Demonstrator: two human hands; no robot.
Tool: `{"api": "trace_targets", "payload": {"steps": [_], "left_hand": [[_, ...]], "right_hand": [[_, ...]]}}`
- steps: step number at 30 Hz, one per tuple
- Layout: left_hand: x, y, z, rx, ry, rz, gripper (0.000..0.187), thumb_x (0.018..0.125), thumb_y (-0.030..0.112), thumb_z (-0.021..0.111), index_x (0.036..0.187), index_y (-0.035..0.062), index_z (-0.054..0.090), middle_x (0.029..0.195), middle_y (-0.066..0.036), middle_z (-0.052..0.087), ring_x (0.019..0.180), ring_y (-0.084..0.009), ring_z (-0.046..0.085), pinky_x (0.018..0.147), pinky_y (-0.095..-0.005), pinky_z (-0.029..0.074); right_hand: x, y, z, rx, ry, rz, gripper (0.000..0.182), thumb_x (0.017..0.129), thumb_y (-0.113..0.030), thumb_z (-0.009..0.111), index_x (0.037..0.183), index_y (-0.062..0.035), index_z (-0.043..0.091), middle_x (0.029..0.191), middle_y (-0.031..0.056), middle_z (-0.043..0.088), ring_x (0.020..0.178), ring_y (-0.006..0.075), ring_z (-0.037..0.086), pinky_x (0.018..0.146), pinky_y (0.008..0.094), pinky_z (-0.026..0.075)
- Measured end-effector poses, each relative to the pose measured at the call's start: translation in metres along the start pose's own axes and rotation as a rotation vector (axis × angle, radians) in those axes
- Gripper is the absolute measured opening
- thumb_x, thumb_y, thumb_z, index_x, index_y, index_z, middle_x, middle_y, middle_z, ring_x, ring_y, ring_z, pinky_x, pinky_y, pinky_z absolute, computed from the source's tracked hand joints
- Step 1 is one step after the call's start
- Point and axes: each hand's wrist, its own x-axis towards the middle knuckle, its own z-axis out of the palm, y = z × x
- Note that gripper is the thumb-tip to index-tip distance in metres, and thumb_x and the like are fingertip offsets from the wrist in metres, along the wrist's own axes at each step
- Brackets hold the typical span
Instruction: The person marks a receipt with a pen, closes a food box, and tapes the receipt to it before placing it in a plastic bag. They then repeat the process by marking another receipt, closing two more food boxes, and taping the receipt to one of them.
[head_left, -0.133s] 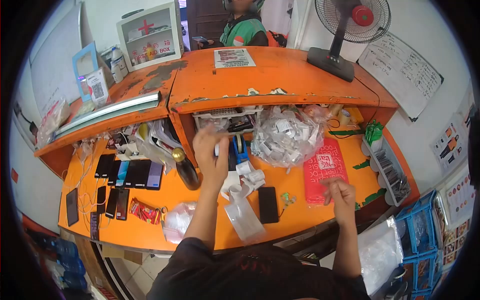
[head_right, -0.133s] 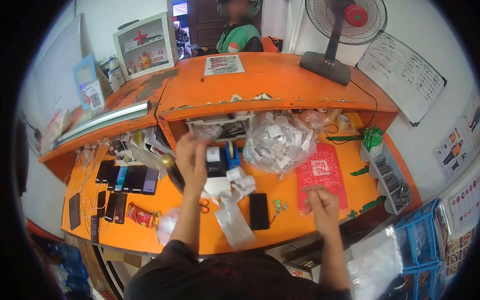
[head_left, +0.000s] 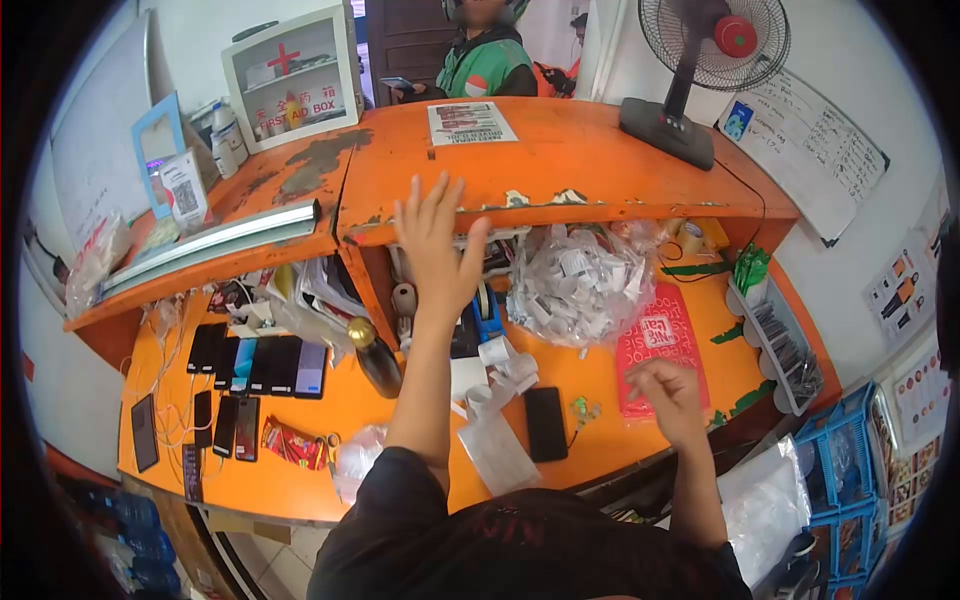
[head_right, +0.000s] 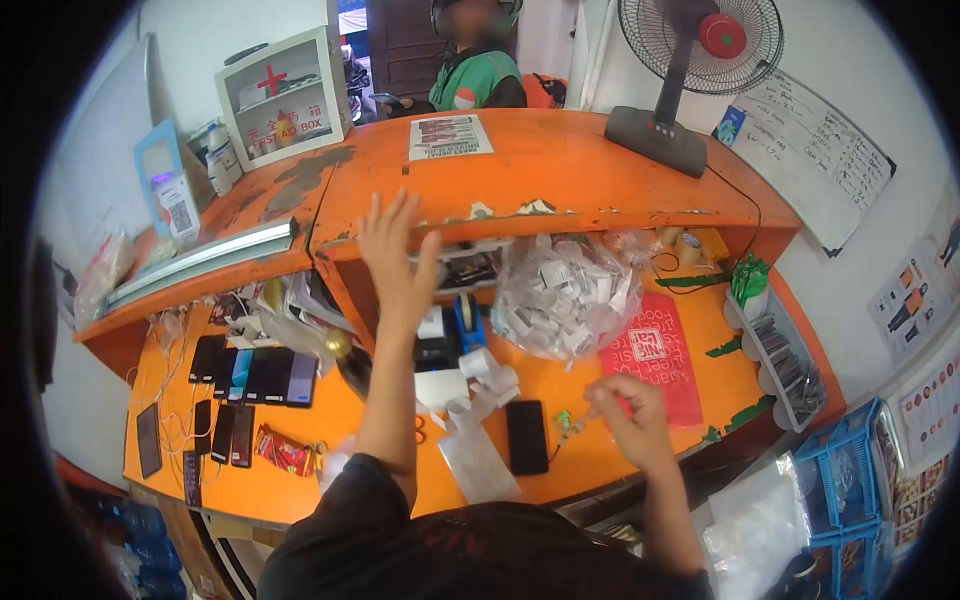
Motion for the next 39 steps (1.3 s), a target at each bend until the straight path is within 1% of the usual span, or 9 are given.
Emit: {"api": "trace_targets", "payload": {"steps": [8,11,19,27,29,33,34,35,39], "left_hand": [[-0.007,-0.022,0.041,0.189,0.085,0.073,0.014,0.082,0.022,0.06,0.088,0.0127,0.069,0.093,0.001,0.068,0.088,-0.0166,0.057,0.085,-0.033,0.028],[-0.007,-0.023,0.041,0.205,0.079,0.081,0.014,0.082,0.021,0.06,0.088,0.0126,0.069,0.093,0.001,0.068,0.089,-0.0176,0.057,0.087,-0.0329,0.028],[-0.005,-0.028,0.038,0.284,0.063,0.107,0.015,0.082,0.022,0.06,0.089,0.0128,0.069,0.089,-0.001,0.067,0.088,-0.018,0.057,0.085,-0.0349,0.031],[-0.01,-0.04,0.04,0.529,0.047,0.351,0.02,0.089,0.027,0.057,0.09,0.0147,0.072,0.083,-0.002,0.069,0.066,-0.0228,0.06,0.06,-0.0378,0.042],[-0.003,-0.068,0.047,0.326,0.133,0.43,0.018,0.089,0.029,0.058,0.087,0.0172,0.073,0.079,-0.001,0.068,0.062,-0.0225,0.058,0.054,-0.0358,0.04],[0.002,-0.068,0.049,0.638,0.163,0.361,0.025,0.084,0.038,0.063,0.082,0.0148,0.073,0.071,0.0,0.067,0.057,-0.0209,0.059,0.047,-0.0362,0.038],[0.007,-0.076,0.054,0.603,0.06,0.163,0.028,0.086,0.041,0.06,0.08,0.0166,0.073,0.071,0.002,0.068,0.052,-0.0195,0.058,0.042,-0.033,0.037],[0.022,-0.172,0.083,0.338,0.169,0.22,0.029,0.084,0.04,0.06,0.073,0.0162,0.072,0.058,-0.002,0.061,0.052,-0.0211,0.057,0.047,-0.0392,0.038],[0.012,-0.095,0.063,0.3,0.243,0.297,0.028,0.084,0.039,0.06,0.074,0.0153,0.072,0.06,-0.002,0.062,0.054,-0.0206,0.057,0.049,-0.0384,0.039]], "right_hand": [[0.027,0.033,0.053,-0.019,-0.26,0.249,0.014,0.087,-0.008,0.057,0.09,0.0044,0.063,0.077,0.0086,0.065,0.068,0.012,0.062,0.063,0.0247,0.048],[0.031,0.037,0.06,-0.085,-0.323,0.193,0.016,0.089,-0.012,0.055,0.091,0.0013,0.064,0.075,0.0045,0.063,0.07,0.0077,0.059,0.052,0.0224,0.048],[0.021,0.059,0.052,-0.119,-0.318,0.217,0.013,0.086,-0.01,0.058,0.089,0.0013,0.064,0.075,0.0081,0.064,0.069,0.0119,0.061,0.063,0.0257,0.047],[-0.105,0.105,0.024,-0.393,-0.178,0.421,0.025,0.083,-0.027,0.058,0.091,-0.0037,0.062,0.082,0.0147,0.064,0.077,0.0313,0.062,0.068,0.0393,0.048],[-0.139,0.117,0.026,-0.435,-0.136,0.528,0.025,0.084,-0.028,0.058,0.091,-0.0041,0.062,0.083,0.0143,0.065,0.079,0.0316,0.062,0.07,0.0401,0.048],[-0.186,0.119,0.013,-0.41,-0.159,0.59,0.024,0.083,-0.027,0.06,0.092,-0.0045,0.063,0.086,0.0142,0.065,0.081,0.0324,0.061,0.073,0.0411,0.047],[-0.197,0.111,0.003,-0.407,-0.108,0.625,0.024,0.083,-0.027,0.06,0.092,-0.0045,0.063,0.086,0.0142,0.065,0.081,0.0324,0.061,0.073,0.0411,0.047],[-0.206,0.097,-0.017,-0.408,-0.053,0.631,0.025,0.083,-0.027,0.06,0.094,-0.0044,0.062,0.086,0.0141,0.065,0.082,0.0327,0.061,0.073,0.041,0.048],[-0.274,-0.017,-0.112,-0.623,0.388,0.643,0.035,0.085,-0.029,0.06,0.108,-0.0034,0.058,0.094,0.0138,0.064,0.089,0.0319,0.061,0.079,0.0387,0.047]]}}
